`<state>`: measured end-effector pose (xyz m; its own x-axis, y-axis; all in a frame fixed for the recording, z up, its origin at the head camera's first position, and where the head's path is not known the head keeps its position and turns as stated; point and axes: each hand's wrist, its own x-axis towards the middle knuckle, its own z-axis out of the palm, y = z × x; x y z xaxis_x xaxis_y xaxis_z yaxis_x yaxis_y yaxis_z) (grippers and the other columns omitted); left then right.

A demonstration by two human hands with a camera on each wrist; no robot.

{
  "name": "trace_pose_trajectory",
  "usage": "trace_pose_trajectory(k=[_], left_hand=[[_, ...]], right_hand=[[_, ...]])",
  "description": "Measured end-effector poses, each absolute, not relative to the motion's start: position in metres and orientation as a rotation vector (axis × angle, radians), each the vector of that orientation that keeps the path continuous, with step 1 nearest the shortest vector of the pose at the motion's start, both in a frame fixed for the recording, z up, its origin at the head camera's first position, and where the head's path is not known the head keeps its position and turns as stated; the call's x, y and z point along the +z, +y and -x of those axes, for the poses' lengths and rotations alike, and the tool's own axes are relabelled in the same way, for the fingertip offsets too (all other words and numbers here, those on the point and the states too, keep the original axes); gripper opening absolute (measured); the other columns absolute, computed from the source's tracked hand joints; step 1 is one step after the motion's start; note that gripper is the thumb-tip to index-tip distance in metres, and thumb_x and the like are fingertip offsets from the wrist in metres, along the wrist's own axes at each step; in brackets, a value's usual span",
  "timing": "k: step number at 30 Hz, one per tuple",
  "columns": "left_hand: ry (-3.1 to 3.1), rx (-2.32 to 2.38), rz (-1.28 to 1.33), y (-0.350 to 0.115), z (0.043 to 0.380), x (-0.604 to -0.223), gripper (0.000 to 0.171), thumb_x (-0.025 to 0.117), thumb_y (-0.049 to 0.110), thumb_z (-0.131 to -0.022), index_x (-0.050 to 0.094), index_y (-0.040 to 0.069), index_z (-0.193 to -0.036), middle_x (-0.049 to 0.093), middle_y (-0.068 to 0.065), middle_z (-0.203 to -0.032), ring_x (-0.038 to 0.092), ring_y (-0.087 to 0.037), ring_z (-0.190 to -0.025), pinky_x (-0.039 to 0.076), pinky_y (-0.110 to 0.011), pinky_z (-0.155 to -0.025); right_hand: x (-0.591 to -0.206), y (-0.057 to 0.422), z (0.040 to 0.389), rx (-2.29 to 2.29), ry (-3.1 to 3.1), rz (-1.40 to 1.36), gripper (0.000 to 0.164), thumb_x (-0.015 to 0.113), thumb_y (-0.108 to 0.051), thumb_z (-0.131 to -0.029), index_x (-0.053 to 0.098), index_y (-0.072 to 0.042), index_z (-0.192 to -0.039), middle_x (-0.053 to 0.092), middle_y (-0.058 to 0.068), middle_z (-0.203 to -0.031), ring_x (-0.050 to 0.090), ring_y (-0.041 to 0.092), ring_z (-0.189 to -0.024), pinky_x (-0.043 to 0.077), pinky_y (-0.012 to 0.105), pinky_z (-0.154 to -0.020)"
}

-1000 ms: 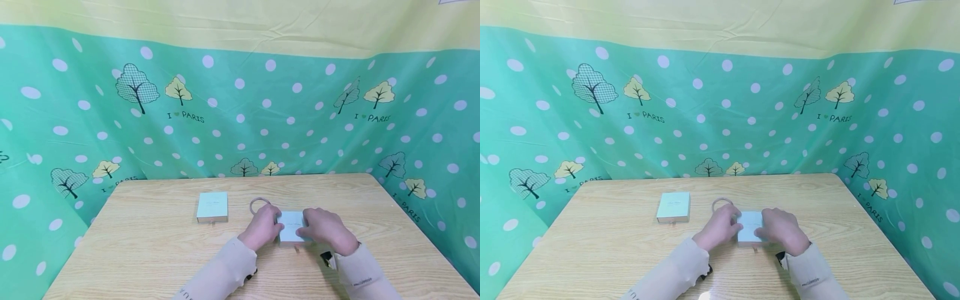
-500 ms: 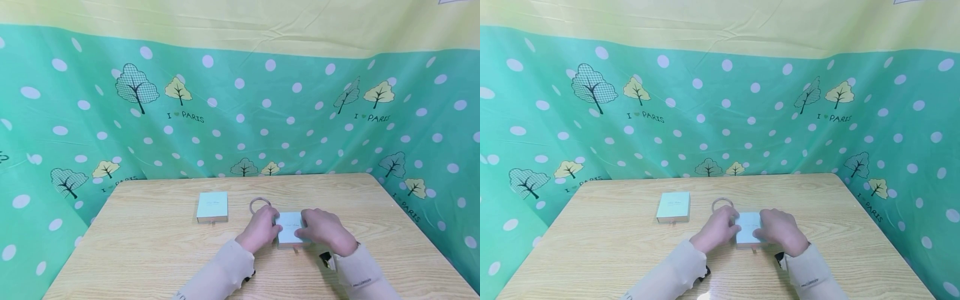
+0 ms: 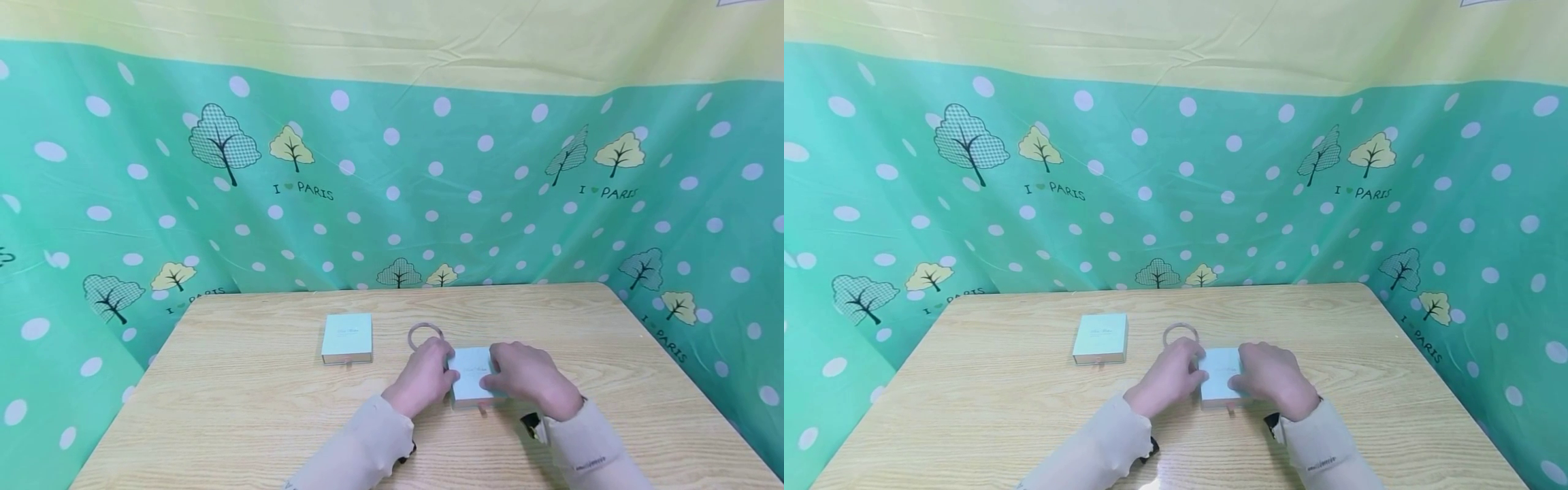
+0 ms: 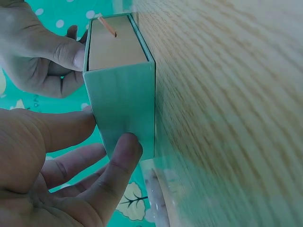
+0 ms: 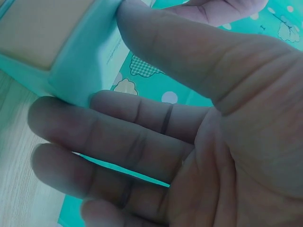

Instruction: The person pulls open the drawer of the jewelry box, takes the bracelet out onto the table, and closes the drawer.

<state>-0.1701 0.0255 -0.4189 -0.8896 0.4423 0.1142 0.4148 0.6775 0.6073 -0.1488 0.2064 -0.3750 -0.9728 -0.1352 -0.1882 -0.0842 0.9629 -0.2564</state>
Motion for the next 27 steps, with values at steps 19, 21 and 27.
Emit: trace_pose_trajectory(k=[19, 21, 27], left_hand=[[2.816, 1.033, -0.677, 0.0227, 0.1654, -0.4186, 0.035, 0.072, 0.016, -0.086, 0.063, -0.002, -0.115, 0.057, -0.010, -0.110, 0.054, -0.013, -0.086, 0.050, -0.025, -0.076], [2.822, 1.033, -0.680, 0.0220, 0.1652, -0.4195, 0.035, 0.072, 0.016, -0.085, 0.063, -0.002, -0.114, 0.057, -0.010, -0.110, 0.054, -0.013, -0.086, 0.050, -0.025, -0.076], [2.832, 1.058, -0.688, 0.0196, 0.1639, -0.4205, 0.034, 0.073, 0.015, -0.084, 0.063, -0.003, -0.112, 0.058, -0.011, -0.110, 0.054, -0.012, -0.083, 0.050, -0.025, -0.073]], right_hand=[[-0.3730, 0.2045, 0.1468, -0.351, 2.895, 0.182, 0.027, 0.077, -0.030, -0.079, 0.056, -0.014, -0.076, 0.052, 0.000, -0.064, 0.048, 0.017, -0.056, 0.037, 0.031, -0.050], [-0.3731, 0.2040, 0.1463, -0.357, 2.891, 0.182, 0.027, 0.077, -0.030, -0.079, 0.056, -0.013, -0.076, 0.053, 0.000, -0.064, 0.048, 0.017, -0.056, 0.037, 0.031, -0.050], [-0.3737, 0.2024, 0.1464, -0.383, 2.887, 0.191, 0.026, 0.077, -0.030, -0.079, 0.057, -0.013, -0.078, 0.053, -0.001, -0.065, 0.049, 0.017, -0.057, 0.038, 0.031, -0.051]])
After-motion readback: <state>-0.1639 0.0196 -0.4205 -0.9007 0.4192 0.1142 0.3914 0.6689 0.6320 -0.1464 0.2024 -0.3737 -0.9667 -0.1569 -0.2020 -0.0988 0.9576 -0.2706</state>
